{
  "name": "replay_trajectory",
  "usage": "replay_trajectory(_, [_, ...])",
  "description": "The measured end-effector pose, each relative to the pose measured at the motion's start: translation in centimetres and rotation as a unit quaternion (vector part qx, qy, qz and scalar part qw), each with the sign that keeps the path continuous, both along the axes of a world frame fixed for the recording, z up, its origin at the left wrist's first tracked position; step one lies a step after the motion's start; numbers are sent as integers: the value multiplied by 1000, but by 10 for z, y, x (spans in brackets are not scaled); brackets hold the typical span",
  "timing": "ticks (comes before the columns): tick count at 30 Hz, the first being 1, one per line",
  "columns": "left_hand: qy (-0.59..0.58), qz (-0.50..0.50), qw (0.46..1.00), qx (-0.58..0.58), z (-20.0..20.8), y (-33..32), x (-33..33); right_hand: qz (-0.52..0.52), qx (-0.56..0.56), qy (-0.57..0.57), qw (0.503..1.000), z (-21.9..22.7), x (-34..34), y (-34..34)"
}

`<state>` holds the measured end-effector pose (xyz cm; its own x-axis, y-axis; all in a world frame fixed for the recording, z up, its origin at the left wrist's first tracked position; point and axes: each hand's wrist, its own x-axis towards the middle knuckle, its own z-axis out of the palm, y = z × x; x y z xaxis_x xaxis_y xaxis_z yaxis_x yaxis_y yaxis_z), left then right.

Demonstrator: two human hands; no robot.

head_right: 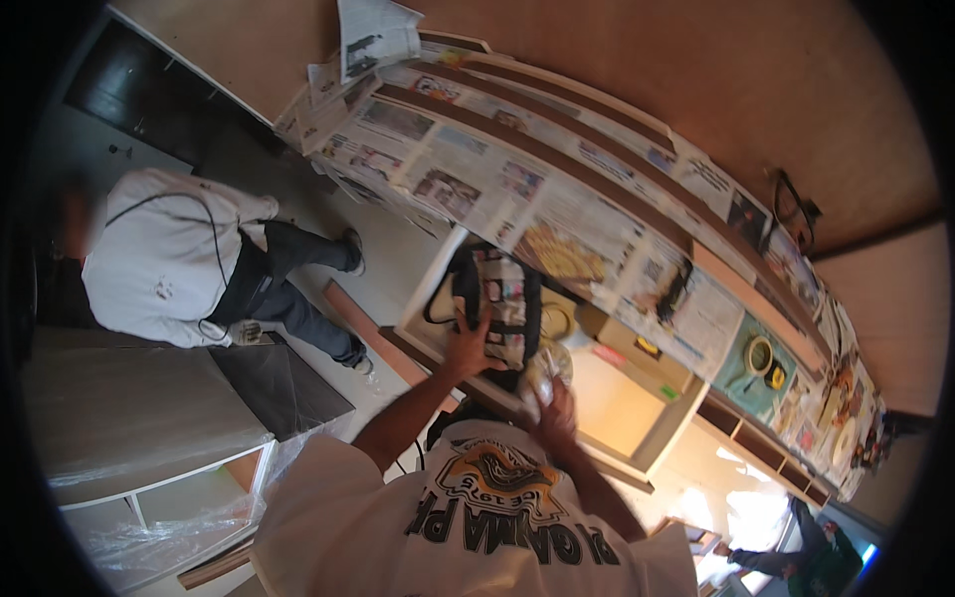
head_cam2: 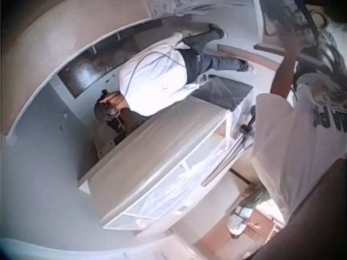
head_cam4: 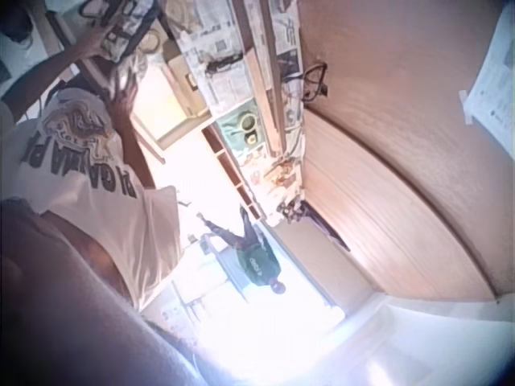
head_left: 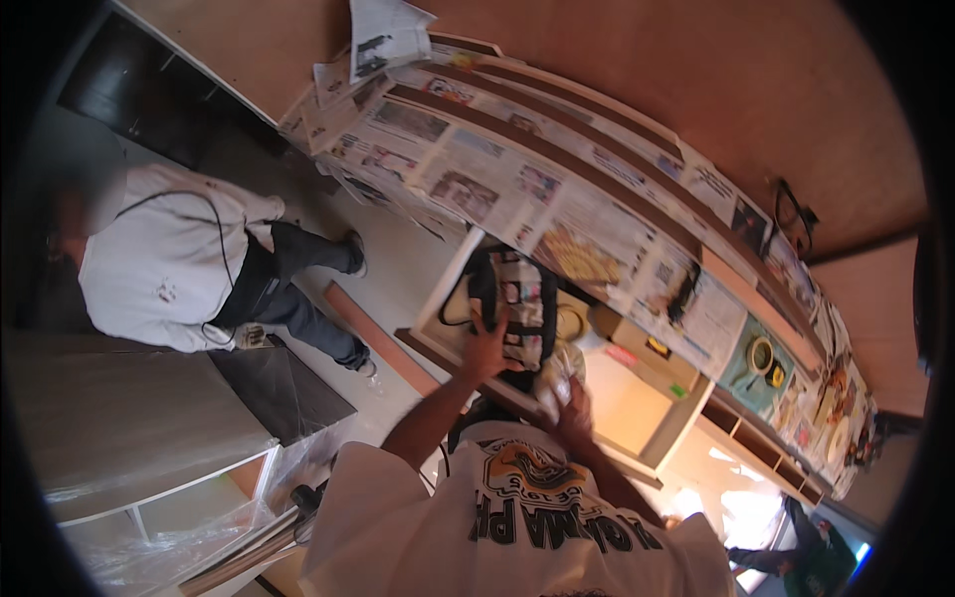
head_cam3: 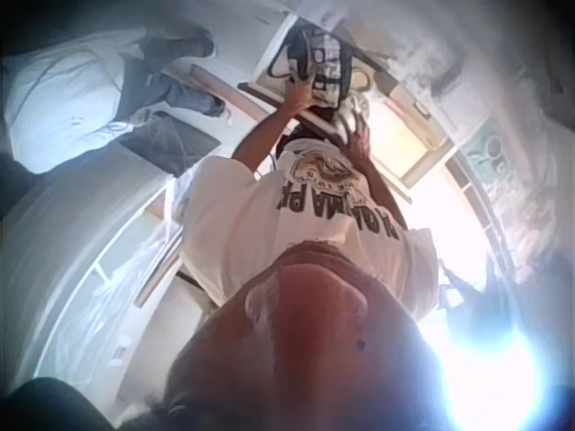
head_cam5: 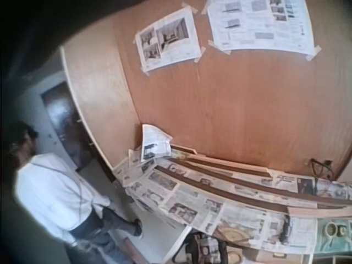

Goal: The person assembles a wooden cabinet by attaching a drawer front to the frame using masking tape. They also handle newspapers, placing them inside the drawer and on the work surface.

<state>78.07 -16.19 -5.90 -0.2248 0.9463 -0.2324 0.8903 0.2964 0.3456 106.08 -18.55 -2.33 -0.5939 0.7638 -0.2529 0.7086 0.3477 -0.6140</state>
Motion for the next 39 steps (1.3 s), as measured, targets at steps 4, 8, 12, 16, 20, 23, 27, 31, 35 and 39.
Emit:
replay_trajectory(4, [-32,44,998,37,-6,42,8,67,45,-24,996,6,-32,-16])
replay_trajectory(8, [1,19,997,76,-11,73,12,75,20,-57,995,13,-38,-1])
replay_trajectory(12, [-152,-55,983,84,-5,88,-9,48,89,-18,995,13,-49,10])
replay_trajectory(16, [-195,-84,977,-1,33,75,-86,35,72,77,994,13,-76,18])
replay_trajectory(20, [-187,77,950,237,76,107,-182,28,45,156,986,6,-124,39])
replay_trajectory(23, [-188,175,905,340,104,186,-296,-22,-25,174,984,0,-158,56])
replay_trajectory(27, [-58,192,870,450,141,310,-453,-98,10,137,986,1,-215,76])
replay_trajectory(31, [-131,221,848,463,161,424,-555,-159,-18,95,983,24,-308,87])
replay_trajectory(35, [-35,222,850,476,147,494,-607,-113,-62,151,980,57,-399,87])
replay_trajectory(39, [-139,146,920,336,149,535,-644,-253,-128,169,944,71,-453,104])
